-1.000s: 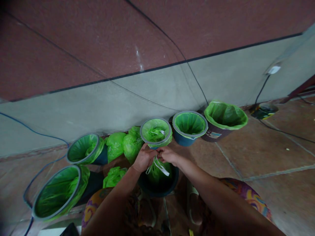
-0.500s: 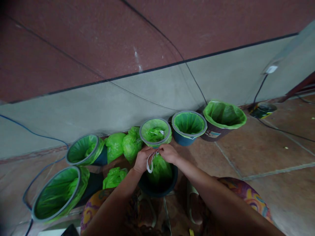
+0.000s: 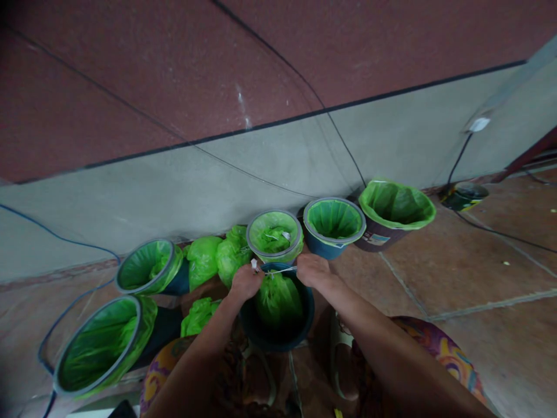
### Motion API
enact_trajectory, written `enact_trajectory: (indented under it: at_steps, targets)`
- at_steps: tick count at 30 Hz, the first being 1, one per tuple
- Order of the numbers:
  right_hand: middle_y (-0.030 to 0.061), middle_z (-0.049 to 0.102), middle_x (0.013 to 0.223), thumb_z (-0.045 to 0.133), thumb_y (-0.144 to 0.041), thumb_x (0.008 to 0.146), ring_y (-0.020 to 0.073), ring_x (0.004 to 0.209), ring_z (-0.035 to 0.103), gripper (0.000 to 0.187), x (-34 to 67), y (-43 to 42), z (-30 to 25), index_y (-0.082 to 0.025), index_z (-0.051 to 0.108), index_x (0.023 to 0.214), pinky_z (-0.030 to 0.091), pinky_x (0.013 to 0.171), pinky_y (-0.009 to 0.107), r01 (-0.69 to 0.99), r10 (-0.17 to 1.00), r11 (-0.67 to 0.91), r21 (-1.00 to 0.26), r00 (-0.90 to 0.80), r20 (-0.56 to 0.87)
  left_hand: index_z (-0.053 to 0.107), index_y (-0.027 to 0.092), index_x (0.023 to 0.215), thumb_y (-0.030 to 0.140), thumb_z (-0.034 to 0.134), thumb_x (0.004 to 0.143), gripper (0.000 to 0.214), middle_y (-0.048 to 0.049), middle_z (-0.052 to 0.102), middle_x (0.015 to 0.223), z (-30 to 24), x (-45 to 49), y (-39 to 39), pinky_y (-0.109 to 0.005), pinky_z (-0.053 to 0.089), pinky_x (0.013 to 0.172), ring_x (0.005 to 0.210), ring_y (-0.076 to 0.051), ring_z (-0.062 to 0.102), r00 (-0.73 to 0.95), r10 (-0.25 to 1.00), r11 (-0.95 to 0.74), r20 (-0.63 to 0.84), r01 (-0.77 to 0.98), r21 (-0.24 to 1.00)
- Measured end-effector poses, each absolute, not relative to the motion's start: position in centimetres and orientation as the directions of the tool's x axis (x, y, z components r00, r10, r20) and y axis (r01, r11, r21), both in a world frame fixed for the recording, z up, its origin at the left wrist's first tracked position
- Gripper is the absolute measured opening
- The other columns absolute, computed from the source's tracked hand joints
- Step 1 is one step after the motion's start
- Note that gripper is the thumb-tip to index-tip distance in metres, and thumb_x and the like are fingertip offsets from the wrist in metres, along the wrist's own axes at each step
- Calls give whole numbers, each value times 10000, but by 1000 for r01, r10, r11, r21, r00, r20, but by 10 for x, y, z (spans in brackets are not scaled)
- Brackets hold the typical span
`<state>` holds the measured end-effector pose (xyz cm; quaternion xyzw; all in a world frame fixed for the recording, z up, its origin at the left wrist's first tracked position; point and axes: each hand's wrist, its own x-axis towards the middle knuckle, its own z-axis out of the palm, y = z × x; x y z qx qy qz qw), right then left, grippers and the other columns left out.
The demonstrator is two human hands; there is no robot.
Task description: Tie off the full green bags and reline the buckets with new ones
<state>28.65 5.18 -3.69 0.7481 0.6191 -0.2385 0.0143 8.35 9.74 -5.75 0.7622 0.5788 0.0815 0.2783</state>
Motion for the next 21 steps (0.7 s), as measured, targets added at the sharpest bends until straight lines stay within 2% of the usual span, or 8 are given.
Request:
enact_trajectory:
  at_steps: [1, 3, 5, 6, 8, 12, 18, 21]
  targets:
    - [181, 731, 862, 534, -203, 819, 257, 792, 667, 236, 288, 52, -36, -113, 744, 758, 438, 619, 305, 931, 923, -221, -290, 104, -370, 667, 155, 658, 210, 480, 818, 251, -70, 657, 665, -57, 85, 99, -284, 442, 649, 672, -184, 616, 299, 925, -121, -234, 818, 563]
    - [138, 725, 841, 501, -216, 836, 219, 759, 644, 263, 290, 53, -35, -129, 733, 750, 418, 619, 285, 912, 941, -149, -381, 12, -339, 634, 159, 587, 213, 481, 787, 257, -17, 558, 519, -55, 88, 99, -253, 393, 545, 520, -136, 534, 290, 910, 19, -298, 686, 727]
    - [74, 703, 767, 485, -230, 841, 173, 713, 606, 267, 293, 55, -36, -156, 714, 725, 400, 615, 260, 848, 954, -59, -526, -108, -281, 627, 156, 577, 220, 503, 746, 219, 24, 484, 459, -54, 92, 96, -232, 340, 481, 436, -98, 455, 288, 880, 235, -377, 426, 874]
    - [49, 683, 724, 489, -246, 840, 157, 689, 587, 264, 293, 56, -36, -163, 701, 708, 395, 611, 251, 799, 956, -29, -601, -153, -250, 618, 153, 571, 227, 518, 726, 199, 30, 483, 463, -54, 94, 94, -226, 319, 461, 414, -85, 433, 294, 862, 331, -412, 288, 898]
    - [24, 654, 685, 506, -303, 840, 136, 658, 562, 265, 292, 58, -36, -168, 684, 698, 399, 598, 236, 677, 957, -20, -736, -199, -210, 582, 150, 545, 254, 551, 701, 191, 19, 535, 513, -53, 98, 89, -220, 289, 431, 394, -68, 426, 317, 829, 453, -462, 103, 885]
    - [25, 639, 711, 547, -413, 832, 121, 646, 560, 299, 283, 56, -29, -157, 670, 737, 432, 562, 215, 387, 950, -110, -916, -230, -211, 570, 145, 573, 329, 655, 669, 224, 11, 573, 560, -55, 103, 83, -213, 294, 417, 409, -68, 472, 329, 796, 554, -508, -55, 831]
    - [-1, 589, 659, 628, -465, 786, 100, 596, 545, 320, 269, 52, -18, -157, 654, 702, 444, 561, 219, 194, 961, -129, -972, -216, -171, 589, 137, 628, 382, 708, 655, 274, 11, 566, 559, -59, 103, 86, -212, 337, 461, 453, -69, 481, 282, 804, 574, -524, -135, 808]
    - [2, 601, 624, 659, -500, 762, 105, 579, 552, 352, 268, 52, -16, -153, 673, 706, 450, 568, 235, 128, 962, -170, -977, -192, -193, 578, 146, 624, 338, 682, 643, 219, 35, 509, 530, -59, 103, 85, -212, 309, 461, 451, -62, 434, 313, 803, 565, -507, -128, 815]
